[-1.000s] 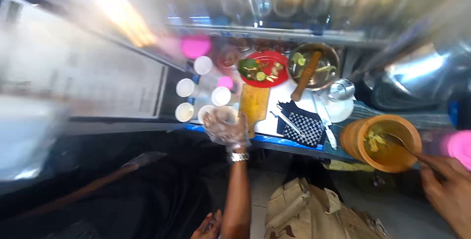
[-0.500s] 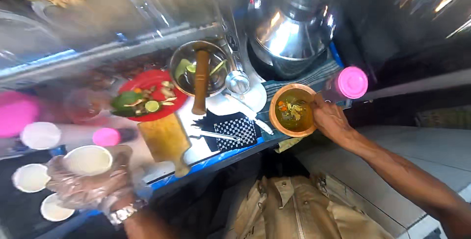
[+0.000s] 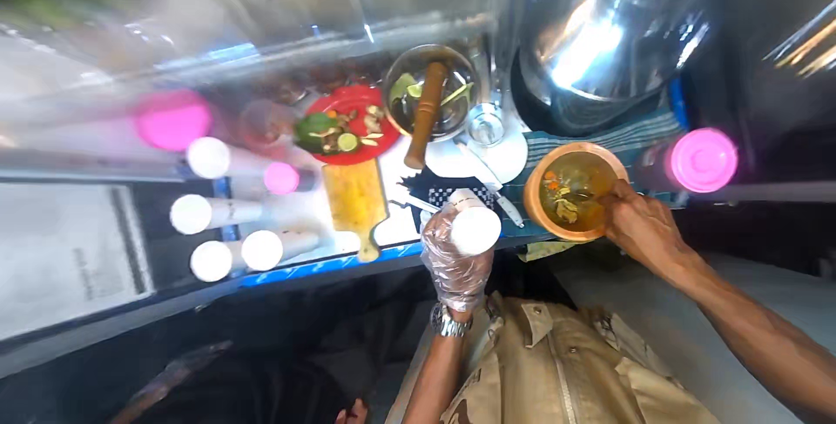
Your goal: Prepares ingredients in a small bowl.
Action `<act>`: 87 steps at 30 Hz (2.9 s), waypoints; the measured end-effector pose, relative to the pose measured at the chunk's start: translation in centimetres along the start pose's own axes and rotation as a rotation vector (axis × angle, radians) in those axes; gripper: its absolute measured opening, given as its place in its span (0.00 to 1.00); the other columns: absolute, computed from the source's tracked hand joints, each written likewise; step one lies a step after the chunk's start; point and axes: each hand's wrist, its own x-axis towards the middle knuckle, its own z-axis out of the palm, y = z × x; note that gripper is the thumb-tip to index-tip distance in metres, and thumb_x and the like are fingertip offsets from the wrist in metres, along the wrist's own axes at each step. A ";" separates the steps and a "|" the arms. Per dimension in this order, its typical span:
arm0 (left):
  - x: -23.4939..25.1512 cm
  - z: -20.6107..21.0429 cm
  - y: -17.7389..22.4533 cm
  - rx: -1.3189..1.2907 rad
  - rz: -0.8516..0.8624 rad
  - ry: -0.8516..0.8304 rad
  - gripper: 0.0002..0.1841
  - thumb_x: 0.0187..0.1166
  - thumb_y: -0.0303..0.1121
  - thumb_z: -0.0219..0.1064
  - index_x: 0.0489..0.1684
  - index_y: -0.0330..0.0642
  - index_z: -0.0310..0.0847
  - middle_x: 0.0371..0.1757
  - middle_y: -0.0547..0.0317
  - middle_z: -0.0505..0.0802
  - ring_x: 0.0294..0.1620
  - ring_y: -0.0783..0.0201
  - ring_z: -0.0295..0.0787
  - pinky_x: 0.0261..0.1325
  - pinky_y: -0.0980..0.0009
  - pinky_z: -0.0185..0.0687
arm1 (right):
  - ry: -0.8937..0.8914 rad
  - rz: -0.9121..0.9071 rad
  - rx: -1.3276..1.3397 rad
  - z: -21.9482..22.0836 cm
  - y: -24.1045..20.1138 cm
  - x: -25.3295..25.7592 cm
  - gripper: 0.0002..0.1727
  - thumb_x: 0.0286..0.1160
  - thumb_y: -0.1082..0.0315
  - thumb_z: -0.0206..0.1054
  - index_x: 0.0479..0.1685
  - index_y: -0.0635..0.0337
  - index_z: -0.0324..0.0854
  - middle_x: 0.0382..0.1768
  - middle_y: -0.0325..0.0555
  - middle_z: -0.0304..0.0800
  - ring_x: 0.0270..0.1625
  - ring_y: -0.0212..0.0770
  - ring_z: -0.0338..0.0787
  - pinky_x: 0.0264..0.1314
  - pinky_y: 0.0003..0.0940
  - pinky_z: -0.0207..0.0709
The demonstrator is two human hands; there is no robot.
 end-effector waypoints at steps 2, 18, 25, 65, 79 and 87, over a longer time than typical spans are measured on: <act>-0.4 0.5 -0.2 0.012 -0.019 -0.078 0.41 0.51 0.45 0.88 0.68 0.38 0.77 0.66 0.45 0.88 0.69 0.53 0.85 0.73 0.54 0.81 | -0.014 0.016 -0.003 -0.1 0.2 0.3 0.08 0.71 0.71 0.73 0.43 0.67 0.89 0.55 0.60 0.85 0.40 0.60 0.91 0.40 0.56 0.86; -2.6 3.1 1.1 0.182 -0.035 -0.499 0.41 0.51 0.45 0.85 0.70 0.35 0.81 0.67 0.41 0.89 0.69 0.46 0.86 0.76 0.49 0.78 | -0.245 -0.119 0.488 -1.6 4.1 3.0 0.14 0.75 0.74 0.63 0.43 0.50 0.96 0.45 0.43 0.94 0.52 0.45 0.91 0.53 0.53 0.83; -2.6 3.6 1.6 0.162 -0.017 -0.505 0.41 0.50 0.46 0.85 0.70 0.37 0.81 0.66 0.44 0.90 0.68 0.48 0.87 0.75 0.48 0.79 | -0.295 -0.019 0.696 -3.2 6.3 3.3 0.15 0.80 0.75 0.62 0.41 0.52 0.96 0.42 0.41 0.95 0.46 0.38 0.90 0.52 0.45 0.80; -2.9 2.2 0.6 -0.029 -0.119 -0.430 0.42 0.50 0.46 0.86 0.70 0.36 0.80 0.66 0.47 0.90 0.68 0.56 0.87 0.75 0.56 0.81 | 0.037 -0.390 0.267 -0.5 -5.7 -3.1 0.16 0.78 0.73 0.58 0.58 0.59 0.89 0.51 0.54 0.89 0.39 0.53 0.92 0.36 0.47 0.87; -3.3 1.9 -2.8 -0.064 -0.157 -0.345 0.44 0.49 0.42 0.88 0.72 0.36 0.78 0.70 0.47 0.88 0.73 0.56 0.84 0.78 0.58 0.79 | 0.378 -0.034 0.419 -1.0 -3.6 -2.1 0.15 0.76 0.69 0.62 0.52 0.51 0.94 0.43 0.43 0.90 0.31 0.40 0.87 0.29 0.43 0.83; -3.2 -0.7 -5.2 -0.006 -0.226 -0.249 0.45 0.49 0.40 0.88 0.74 0.33 0.75 0.71 0.43 0.87 0.73 0.55 0.83 0.79 0.58 0.78 | 0.184 0.104 0.082 0.5 -1.2 0.2 0.10 0.75 0.69 0.69 0.49 0.53 0.94 0.49 0.52 0.90 0.59 0.60 0.85 0.55 0.59 0.79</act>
